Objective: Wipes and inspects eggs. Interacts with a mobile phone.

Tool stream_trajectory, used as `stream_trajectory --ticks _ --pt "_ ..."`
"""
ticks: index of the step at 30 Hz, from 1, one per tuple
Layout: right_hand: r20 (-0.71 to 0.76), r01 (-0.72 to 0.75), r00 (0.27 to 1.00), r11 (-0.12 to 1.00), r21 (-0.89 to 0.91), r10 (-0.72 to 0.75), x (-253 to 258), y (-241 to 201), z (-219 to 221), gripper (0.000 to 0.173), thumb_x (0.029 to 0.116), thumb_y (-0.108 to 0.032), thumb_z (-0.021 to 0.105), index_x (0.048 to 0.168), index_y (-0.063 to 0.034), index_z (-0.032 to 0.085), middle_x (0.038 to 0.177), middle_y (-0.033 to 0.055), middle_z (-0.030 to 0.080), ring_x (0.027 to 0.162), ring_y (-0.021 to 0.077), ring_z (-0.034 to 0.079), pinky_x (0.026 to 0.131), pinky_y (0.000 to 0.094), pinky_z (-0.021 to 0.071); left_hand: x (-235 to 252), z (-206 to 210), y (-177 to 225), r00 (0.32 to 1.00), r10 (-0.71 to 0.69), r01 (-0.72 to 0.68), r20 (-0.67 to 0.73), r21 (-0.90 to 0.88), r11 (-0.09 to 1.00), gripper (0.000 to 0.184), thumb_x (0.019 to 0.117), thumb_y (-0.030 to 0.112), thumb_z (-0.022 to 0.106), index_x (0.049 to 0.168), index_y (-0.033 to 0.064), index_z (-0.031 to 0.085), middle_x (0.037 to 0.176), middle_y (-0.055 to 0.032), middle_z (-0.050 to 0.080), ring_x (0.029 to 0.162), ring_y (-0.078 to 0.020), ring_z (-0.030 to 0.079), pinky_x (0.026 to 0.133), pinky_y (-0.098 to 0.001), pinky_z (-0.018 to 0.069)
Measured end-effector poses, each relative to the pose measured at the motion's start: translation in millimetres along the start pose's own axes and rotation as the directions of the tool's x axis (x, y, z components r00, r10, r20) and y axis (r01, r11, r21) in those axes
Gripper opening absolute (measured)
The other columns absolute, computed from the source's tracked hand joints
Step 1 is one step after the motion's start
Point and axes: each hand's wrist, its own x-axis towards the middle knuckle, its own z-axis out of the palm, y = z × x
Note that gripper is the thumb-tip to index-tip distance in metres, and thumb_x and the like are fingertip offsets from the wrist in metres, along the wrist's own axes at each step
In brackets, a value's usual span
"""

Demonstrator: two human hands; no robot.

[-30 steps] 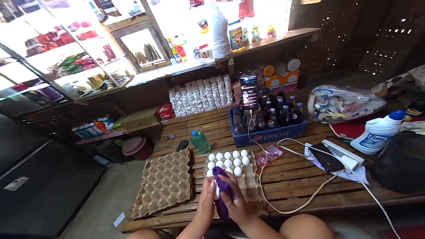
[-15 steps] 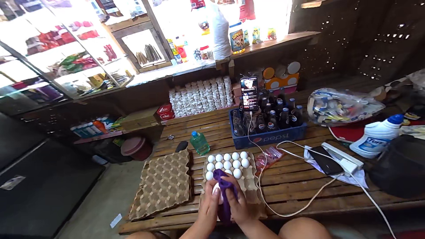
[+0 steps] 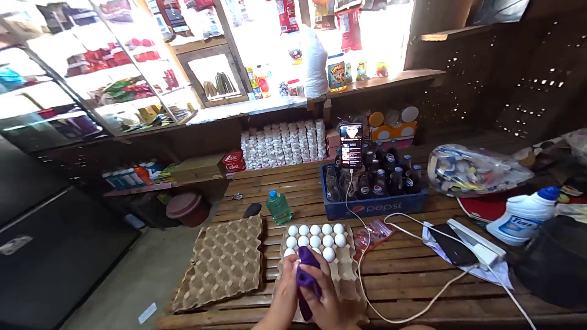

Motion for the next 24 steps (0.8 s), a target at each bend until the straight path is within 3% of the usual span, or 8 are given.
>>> stream_trajectory --ticks 3,6,8,11,16,18,21,24 --pt "-0.066 -0.287 0.949 0.932 0.221 0.308 2.2 -10.6 -4.9 0.036 0.103 -0.028 0.056 0.128 -0.0038 0.064 0.137 0.0092 0.06 0.129 0.0088 0.054 0.111 0.0298 0.0449 -2.7 1.4 -3.7 0.996 0.032 -0.042 0.082 0.121 0.992 0.046 0.1087 0.032 0.033 0.129 -0.0073 0.045 0.105 -0.0101 0.065 0.094 -0.0084 0.065 0.085 -0.0325 0.057" --pt "-0.034 -0.565 0.781 0.729 0.387 0.623 14.1 -29.7 -10.4 0.037 0.1058 -0.017 0.043 0.136 0.0025 0.054 0.126 0.0072 0.066 0.115 0.0044 0.062 0.104 0.0264 0.0505 -5.8 0.2 -2.1 0.991 0.041 -0.064 0.129 0.173 0.983 0.045 0.1083 0.028 0.034 0.129 -0.009 0.048 0.108 -0.0161 0.065 0.098 -0.015 0.066 0.089 -0.0389 0.0566" --pt "0.008 -0.578 0.783 0.723 0.378 0.622 12.0 -31.0 -10.7 0.04 0.1062 -0.018 0.042 0.139 0.0036 0.05 0.13 0.0085 0.064 0.117 0.0045 0.061 0.106 0.0268 0.0494 -7.1 0.2 1.0 0.995 0.037 -0.048 0.098 0.114 0.992 0.045 0.1081 0.027 0.032 0.129 -0.0106 0.046 0.11 -0.0167 0.063 0.099 -0.0133 0.064 0.089 -0.036 0.0557" --pt "0.052 -0.332 0.943 0.915 0.23 0.329 -3.9 -16.0 -1.9 0.048 0.1032 -0.023 0.053 0.139 0.0083 0.051 0.146 0.0209 0.05 0.136 0.0141 0.048 0.115 0.0335 0.0399 -4.9 1.6 6.7 0.997 -0.035 0.029 -0.066 -0.094 0.995 0.046 0.1086 0.03 0.027 0.132 -0.0067 0.041 0.111 -0.0103 0.06 0.097 -0.0078 0.063 0.087 -0.0312 0.0561" --pt "0.027 -0.077 0.997 0.993 0.09 0.075 -14.1 6.3 9.4 0.041 0.1024 -0.035 0.059 0.142 -0.0237 0.056 0.157 0.0104 0.04 0.146 0.0153 0.037 0.12 0.0377 0.0345 0.0 -3.0 5.0 0.994 -0.092 0.082 -0.063 -0.143 0.986 0.042 0.1083 0.031 0.026 0.13 -0.0016 0.041 0.108 -0.0057 0.059 0.097 -0.0062 0.062 0.087 -0.0296 0.055" --pt "-0.013 -0.129 0.991 0.984 0.121 0.131 -12.7 6.2 5.9 0.041 0.1018 -0.035 0.06 0.14 -0.0197 0.058 0.154 0.0098 0.044 0.144 0.0135 0.04 0.119 0.0356 0.0366 -3.0 -0.9 1.7 0.996 -0.083 0.081 -0.017 -0.068 0.994 0.048 0.1078 0.035 0.031 0.133 -0.0044 0.043 0.113 -0.0098 0.061 0.1 -0.0091 0.064 0.087 -0.0328 0.0568" --pt "-0.055 -0.318 0.938 0.91 0.266 0.343 -6.5 -7.2 0.4 0.048 0.0998 -0.021 0.058 0.14 0.0049 0.052 0.145 0.0193 0.05 0.135 0.0125 0.048 0.114 0.0313 0.0409 -6.8 3.7 -3.7 0.999 -0.037 0.036 0.04 0.012 0.999 0.044 0.1074 0.027 0.036 0.135 -0.0061 0.045 0.112 -0.0114 0.063 0.099 -0.0096 0.064 0.088 -0.0316 0.056" --pt "-0.071 -0.556 0.78 0.74 0.378 0.622 6.7 -26.2 -4.7 0.048 0.104 -0.019 0.046 0.147 0.0037 0.043 0.141 0.0124 0.057 0.126 0.0074 0.057 0.109 0.0273 0.0464 -7.0 3.5 -6.3 0.995 0.013 -0.023 0.094 0.109 0.994 0.04 0.1072 0.022 0.041 0.135 -0.0064 0.048 0.111 -0.0123 0.067 0.099 -0.0109 0.067 0.091 -0.0331 0.0564"
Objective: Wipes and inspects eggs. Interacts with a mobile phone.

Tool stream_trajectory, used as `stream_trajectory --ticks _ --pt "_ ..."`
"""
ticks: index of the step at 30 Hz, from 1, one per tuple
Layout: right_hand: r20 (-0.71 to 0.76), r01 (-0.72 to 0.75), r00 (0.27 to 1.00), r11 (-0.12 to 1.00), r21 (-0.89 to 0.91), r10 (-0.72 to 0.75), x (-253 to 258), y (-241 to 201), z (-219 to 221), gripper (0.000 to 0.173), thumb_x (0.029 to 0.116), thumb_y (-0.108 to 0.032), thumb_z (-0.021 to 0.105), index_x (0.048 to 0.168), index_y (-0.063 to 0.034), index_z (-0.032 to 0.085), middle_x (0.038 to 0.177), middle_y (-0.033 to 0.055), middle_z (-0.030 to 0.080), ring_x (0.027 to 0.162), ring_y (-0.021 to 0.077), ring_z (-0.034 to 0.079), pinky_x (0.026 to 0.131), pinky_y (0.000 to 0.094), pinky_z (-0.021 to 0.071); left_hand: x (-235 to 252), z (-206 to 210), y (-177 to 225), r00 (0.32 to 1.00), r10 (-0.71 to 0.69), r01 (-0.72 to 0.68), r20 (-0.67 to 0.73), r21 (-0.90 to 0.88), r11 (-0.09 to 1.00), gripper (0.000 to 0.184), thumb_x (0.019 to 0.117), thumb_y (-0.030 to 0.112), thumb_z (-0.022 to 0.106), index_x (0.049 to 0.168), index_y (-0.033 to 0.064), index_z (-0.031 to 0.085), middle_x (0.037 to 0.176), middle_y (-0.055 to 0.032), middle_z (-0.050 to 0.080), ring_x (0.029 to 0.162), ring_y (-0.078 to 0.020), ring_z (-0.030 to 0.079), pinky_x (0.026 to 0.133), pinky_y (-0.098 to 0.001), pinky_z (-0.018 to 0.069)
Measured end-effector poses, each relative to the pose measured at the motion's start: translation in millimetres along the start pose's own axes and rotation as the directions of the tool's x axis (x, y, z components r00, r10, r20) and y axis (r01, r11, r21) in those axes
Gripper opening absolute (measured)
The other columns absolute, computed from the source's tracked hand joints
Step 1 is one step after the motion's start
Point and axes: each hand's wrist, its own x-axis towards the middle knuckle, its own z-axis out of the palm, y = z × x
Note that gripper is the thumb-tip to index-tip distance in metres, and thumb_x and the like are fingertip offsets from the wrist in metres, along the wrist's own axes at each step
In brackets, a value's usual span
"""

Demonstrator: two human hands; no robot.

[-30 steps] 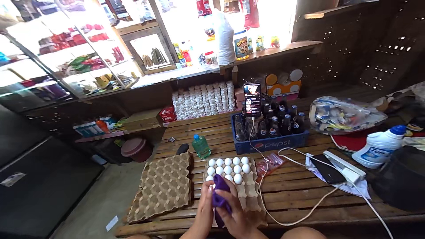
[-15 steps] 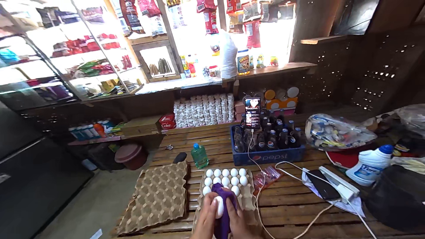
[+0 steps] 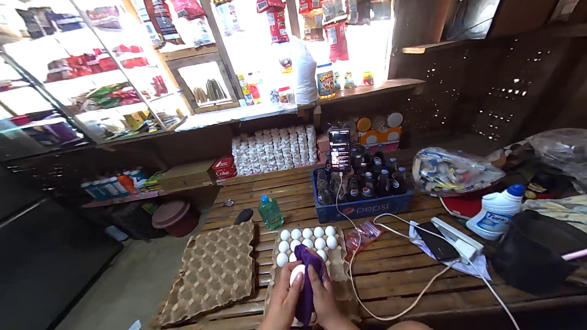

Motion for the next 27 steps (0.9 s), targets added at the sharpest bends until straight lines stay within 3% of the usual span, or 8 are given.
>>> stream_trajectory --ticks 3,6,9,12,15,20,23,27 --pt "-0.036 -0.131 0.991 0.991 0.004 0.131 0.1 -7.1 1.1 0.052 0.1061 -0.027 0.044 0.15 0.001 0.04 0.142 0.0127 0.056 0.126 0.0084 0.057 0.11 0.028 0.0457 0.9 -2.0 1.7 1.0 0.005 -0.005 -0.007 0.068 0.998 0.042 0.1077 0.024 0.04 0.136 -0.0065 0.048 0.117 -0.0162 0.065 0.105 -0.0145 0.066 0.095 -0.0363 0.0555" --pt "0.148 0.203 0.971 0.976 -0.078 -0.191 -2.7 9.1 0.5 0.053 0.1018 -0.02 0.054 0.145 0.0075 0.043 0.148 0.0202 0.048 0.136 0.0124 0.048 0.114 0.0307 0.0415 5.4 -1.8 6.1 0.993 -0.035 0.027 -0.114 -0.078 0.997 0.046 0.1078 0.029 0.035 0.136 -0.008 0.039 0.111 -0.0133 0.063 0.097 -0.0112 0.066 0.087 -0.0325 0.0578" --pt "0.235 0.394 0.904 0.908 -0.14 -0.356 -2.4 25.5 1.0 0.064 0.0964 -0.034 0.067 0.149 -0.0036 0.045 0.155 0.0225 0.038 0.144 0.0171 0.038 0.118 0.0355 0.0363 7.5 -5.3 9.2 0.99 0.043 -0.054 -0.137 -0.077 0.996 0.051 0.1097 0.036 0.032 0.132 -0.0095 0.04 0.114 -0.0121 0.061 0.104 -0.0067 0.063 0.094 -0.0282 0.0543" --pt "0.083 0.016 0.996 0.997 0.069 -0.022 -8.4 11.6 7.0 0.088 0.0871 -0.032 0.077 0.151 0.0064 0.03 0.14 0.013 0.056 0.123 0.0091 0.059 0.106 0.0305 0.0508 6.6 -11.7 6.3 0.994 0.11 -0.104 -0.019 0.212 0.972 0.069 0.1089 0.051 0.024 0.138 -0.0072 0.045 0.129 -0.018 0.06 0.121 -0.0158 0.059 0.106 -0.0375 0.0495" --pt "-0.038 -0.39 0.906 0.865 0.317 0.422 2.6 0.3 4.9 0.064 0.0927 -0.029 0.067 0.143 -0.0012 0.039 0.108 0.0136 0.068 0.094 0.0185 0.07 0.084 0.0388 0.0601 9.7 -13.8 9.6 0.986 0.123 -0.167 0.115 0.578 0.798 0.062 0.1067 0.049 0.029 0.145 0.0074 0.053 0.133 -0.0203 0.06 0.123 -0.0325 0.059 0.102 -0.0543 0.049" --pt "0.225 -0.442 0.887 0.598 0.668 0.404 15.2 14.1 -6.9 0.036 0.0925 -0.033 0.065 0.118 -0.0076 0.059 0.097 0.0095 0.072 0.089 0.0179 0.072 0.079 0.0369 0.0618 23.0 -18.2 23.3 0.974 0.163 -0.224 0.154 0.715 0.662 0.057 0.1031 0.056 0.041 0.143 0.0205 0.06 0.141 -0.0154 0.056 0.124 -0.0351 0.057 0.096 -0.0601 0.048" --pt "0.313 -0.435 0.9 0.594 0.676 0.304 16.8 6.7 -10.8 0.031 0.0942 -0.036 0.065 0.113 -0.0115 0.065 0.097 0.0058 0.073 0.09 0.0146 0.072 0.08 0.033 0.0608 29.7 -21.9 71.5 0.875 0.424 -0.482 0.233 0.504 0.717 0.046 0.1061 0.045 0.044 0.137 0.0171 0.062 0.14 -0.0087 0.058 0.131 -0.0244 0.052 0.107 -0.0484 0.0441" --pt "0.149 -0.486 0.861 0.698 0.527 0.486 16.4 -47.1 2.4 0.027 0.1045 -0.031 0.043 0.119 -0.011 0.052 0.096 0.0037 0.068 0.084 0.0109 0.069 0.071 0.026 0.0586 24.8 -6.5 187.6 0.57 0.759 -0.676 0.315 -0.345 0.651 0.044 0.1105 0.04 0.031 0.118 0.0104 0.062 0.13 -0.0025 0.06 0.129 -0.0138 0.052 0.111 -0.0309 0.0409"
